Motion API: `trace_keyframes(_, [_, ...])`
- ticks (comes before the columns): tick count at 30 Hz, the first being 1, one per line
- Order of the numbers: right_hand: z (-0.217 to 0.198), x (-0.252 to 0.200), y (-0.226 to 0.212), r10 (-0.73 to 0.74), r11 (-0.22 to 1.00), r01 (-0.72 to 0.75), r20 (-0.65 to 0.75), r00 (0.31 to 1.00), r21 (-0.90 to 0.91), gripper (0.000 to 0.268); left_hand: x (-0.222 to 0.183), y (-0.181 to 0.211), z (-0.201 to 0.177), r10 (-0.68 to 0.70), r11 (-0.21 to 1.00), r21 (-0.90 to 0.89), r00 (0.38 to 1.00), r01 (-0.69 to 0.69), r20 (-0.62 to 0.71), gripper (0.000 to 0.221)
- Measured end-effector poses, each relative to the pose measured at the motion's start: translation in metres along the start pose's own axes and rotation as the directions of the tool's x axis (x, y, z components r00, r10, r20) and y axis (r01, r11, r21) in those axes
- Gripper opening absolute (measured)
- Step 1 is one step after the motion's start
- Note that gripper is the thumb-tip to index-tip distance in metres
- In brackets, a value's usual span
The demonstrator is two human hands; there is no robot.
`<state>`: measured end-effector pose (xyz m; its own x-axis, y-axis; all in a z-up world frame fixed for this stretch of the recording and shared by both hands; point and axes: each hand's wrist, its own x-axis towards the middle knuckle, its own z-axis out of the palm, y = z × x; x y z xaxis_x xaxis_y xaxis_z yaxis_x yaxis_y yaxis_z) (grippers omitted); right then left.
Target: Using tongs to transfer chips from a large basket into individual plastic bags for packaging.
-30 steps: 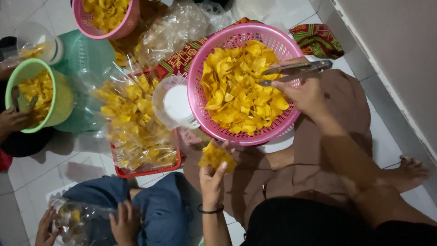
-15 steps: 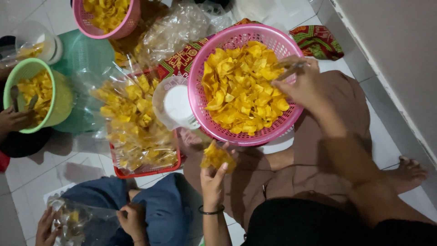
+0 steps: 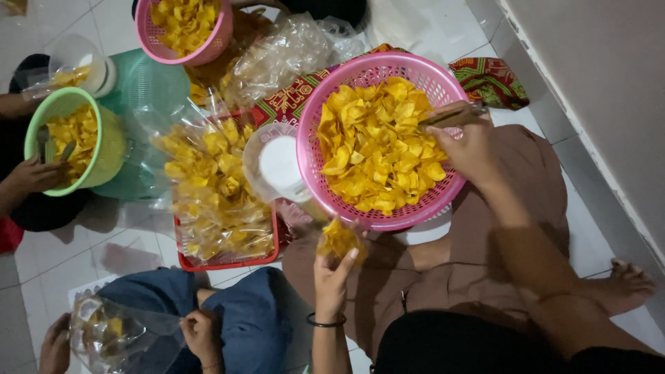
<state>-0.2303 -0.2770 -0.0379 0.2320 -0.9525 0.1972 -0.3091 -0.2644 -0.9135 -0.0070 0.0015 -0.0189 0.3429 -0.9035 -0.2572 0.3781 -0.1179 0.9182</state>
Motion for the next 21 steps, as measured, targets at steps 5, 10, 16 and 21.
trace_keyframes(5, [-0.019, -0.009, -0.034, -0.134, 0.969, 0.133, -0.013, 0.991, 0.206, 0.028, 0.01, 0.002, 0.009, 0.024, 0.999, 0.045, 0.999, -0.023, -0.026, 0.063])
trace_keyframes(10, [-0.033, -0.022, -0.074, -0.022, 0.936, 0.027, -0.019, 1.0, 0.351, 0.034, 0.019, -0.011, 0.016, 0.015, 1.0, -0.001, 0.988, -0.015, -0.156, 0.066])
trace_keyframes(16, [-0.038, -0.034, -0.095, -0.29, 0.54, 0.092, 0.083, 0.954, 0.837, 0.036, 0.017, -0.008, 0.027, 0.137, 0.972, 0.18, 0.987, -0.15, 0.086, 0.063])
trace_keyframes(21, [-0.042, -0.047, -0.133, -0.313, 0.68, 0.136, 0.117, 0.943, 0.721, 0.029, 0.015, 0.002, 0.036, 0.074, 0.941, 0.325, 0.994, -0.096, 0.081, 0.06])
